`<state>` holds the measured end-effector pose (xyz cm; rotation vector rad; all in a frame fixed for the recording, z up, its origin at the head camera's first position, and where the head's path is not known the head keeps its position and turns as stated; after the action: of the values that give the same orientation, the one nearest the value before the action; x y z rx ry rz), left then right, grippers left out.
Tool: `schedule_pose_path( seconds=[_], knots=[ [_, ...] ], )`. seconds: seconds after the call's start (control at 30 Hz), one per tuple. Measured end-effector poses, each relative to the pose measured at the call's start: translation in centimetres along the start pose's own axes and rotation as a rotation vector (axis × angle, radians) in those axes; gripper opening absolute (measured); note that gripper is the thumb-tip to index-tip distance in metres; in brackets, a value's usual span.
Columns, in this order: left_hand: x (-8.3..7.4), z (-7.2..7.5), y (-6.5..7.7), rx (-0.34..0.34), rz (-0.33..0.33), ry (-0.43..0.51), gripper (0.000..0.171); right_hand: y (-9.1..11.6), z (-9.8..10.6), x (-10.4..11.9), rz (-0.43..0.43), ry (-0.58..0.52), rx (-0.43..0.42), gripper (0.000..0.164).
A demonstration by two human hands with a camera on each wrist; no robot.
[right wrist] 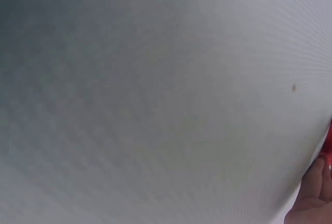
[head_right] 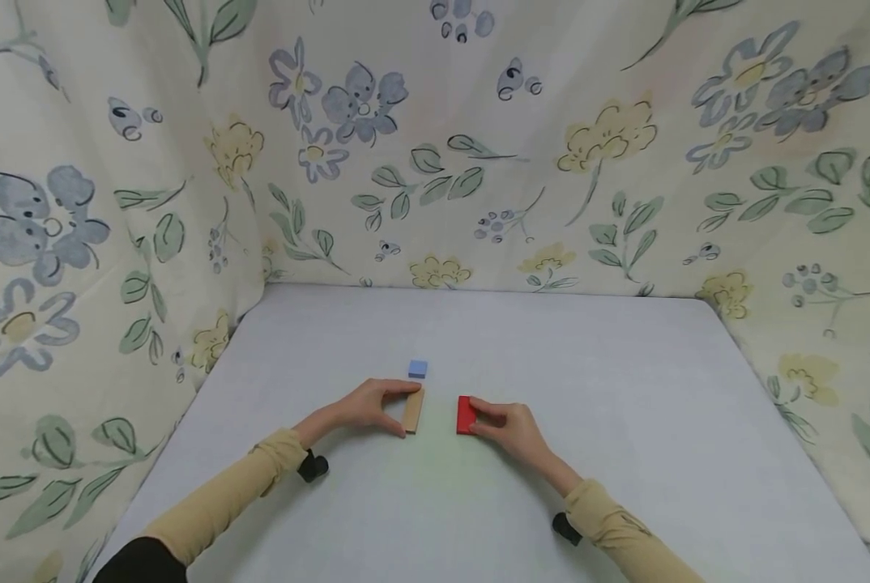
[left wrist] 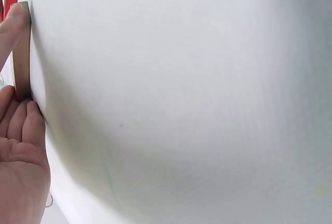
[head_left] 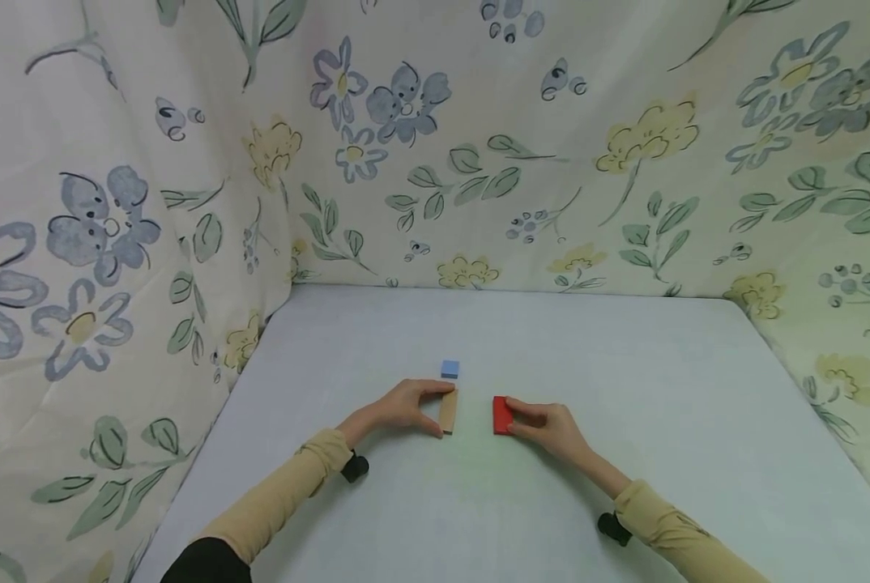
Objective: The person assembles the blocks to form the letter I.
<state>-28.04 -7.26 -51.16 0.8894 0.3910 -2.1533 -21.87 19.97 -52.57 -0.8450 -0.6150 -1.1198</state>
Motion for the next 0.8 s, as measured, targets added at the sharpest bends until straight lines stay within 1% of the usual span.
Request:
schedule_pose_path(
  seconds=[0.2,0.3,0.57,0.73,0.8],
  knots=[
    [-0.1,0.0,-0.1,-0.012,-0.024,-0.033,0.079,-0.1,0.0,-0.2,-0.037,-0.016,0.009,0.046],
    [-0.2,0.0,-0.1,-0.014,-0.019,-0.043,0.079,0.0,0.0,-0.3,-0.044,-0.022,0.022,0.047],
    [-0.6,-0.2,0.1,-0.001,0.008,-0.014,0.079,0.0,-0.1,-0.2,-0.066,-0.029,0.03,0.047],
    [-1.2,-0.3,0.0,-0.008,0.0,-0.023,0.079,0.1,-0.1,-0.2,-0.074,-0.025,0.029,0.046],
    [-1.6,-0.3,-0.1,-0.008,-0.013,-0.014,0.079,0.1,-0.1,-0.2,-0.075,-0.017,0.034,0.046]
  ],
)
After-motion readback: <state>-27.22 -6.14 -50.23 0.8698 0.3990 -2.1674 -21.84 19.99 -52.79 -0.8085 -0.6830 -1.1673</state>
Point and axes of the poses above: each hand's wrist, its own y-axis away from the middle knuckle, its own z-axis out of the back of the hand, x = y × z, the point moved 3 cm from there along -y, towards the middle knuckle, and after that the axes turned 7 degrees about -x, right-handed, at the moved point
